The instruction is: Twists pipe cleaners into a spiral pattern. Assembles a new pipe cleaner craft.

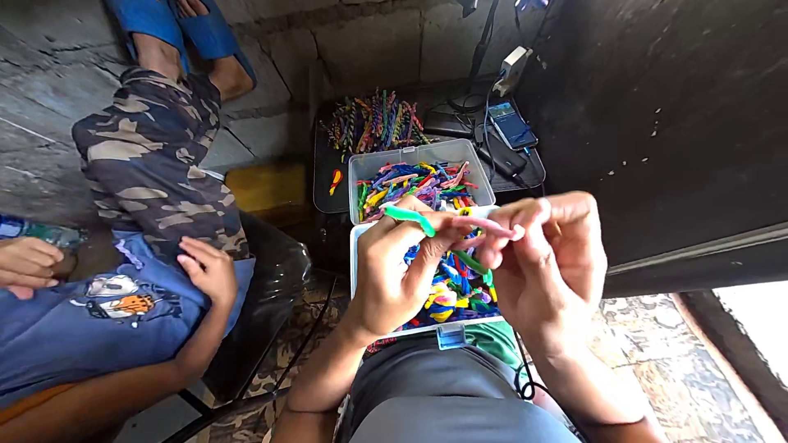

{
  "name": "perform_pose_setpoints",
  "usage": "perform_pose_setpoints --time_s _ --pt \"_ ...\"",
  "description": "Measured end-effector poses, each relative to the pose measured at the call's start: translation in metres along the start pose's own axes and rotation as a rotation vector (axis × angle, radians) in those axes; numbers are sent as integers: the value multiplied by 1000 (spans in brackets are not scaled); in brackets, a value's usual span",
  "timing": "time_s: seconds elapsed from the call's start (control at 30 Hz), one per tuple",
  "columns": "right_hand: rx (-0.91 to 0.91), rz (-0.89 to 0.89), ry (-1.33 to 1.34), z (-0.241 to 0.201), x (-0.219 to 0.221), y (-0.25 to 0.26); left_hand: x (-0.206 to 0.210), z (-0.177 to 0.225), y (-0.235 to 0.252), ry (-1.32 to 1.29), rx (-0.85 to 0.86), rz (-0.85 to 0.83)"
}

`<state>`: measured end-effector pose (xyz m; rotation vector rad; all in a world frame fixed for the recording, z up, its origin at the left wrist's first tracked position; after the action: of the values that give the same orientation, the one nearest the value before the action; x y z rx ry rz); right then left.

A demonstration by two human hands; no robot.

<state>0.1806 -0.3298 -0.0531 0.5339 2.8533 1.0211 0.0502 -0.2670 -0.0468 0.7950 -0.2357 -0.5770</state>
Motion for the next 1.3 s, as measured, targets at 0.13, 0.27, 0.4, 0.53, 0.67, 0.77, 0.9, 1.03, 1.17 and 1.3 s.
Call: perform_pose_setpoints --time_s 0.13,0.27,0.4,0.53,0.67,0.77,0.9,1.03,1.17,1.3 --pt "383 -22 302 31 6 9 -2 -7 -5 -187 12 67" --pt "656 -172 537 63 35 -1 -13 -26 -4 -469 -38 220" --pt "514 -208 607 66 50 -14 -24 -30 1 -483 -47 328" --pt "148 -94 283 45 33 -13 -34 -21 3 -122 118 384" --pt "-127 -31 -96 20 31 -18 -28 -9 -5 305 318 342" --pt "-143 -4 -117 14 24 -13 -31 -3 -5 259 278 327" --pt "-160 -24 -131 7 24 -8 -35 -10 -4 -157 45 350" --pt "-191 -123 -213 9 37 -17 -36 -22 -8 -421 -135 444" --pt "-115 -80 -214 14 28 -13 -37 -29 -8 -345 -190 335" --pt "-67 -20 -193 19 19 -9 -33 -30 -7 -250 -244 232"
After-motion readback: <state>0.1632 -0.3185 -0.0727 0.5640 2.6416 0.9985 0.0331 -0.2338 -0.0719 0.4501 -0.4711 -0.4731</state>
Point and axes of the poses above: each hand's wrist, its own y-axis towards the middle knuckle, its own x-axis out of the palm, z = x × y, the point moved 7 cm from there along y, towards the middle knuckle, and after that the axes turned 15 degrees about -y, right-handed, at the moved point
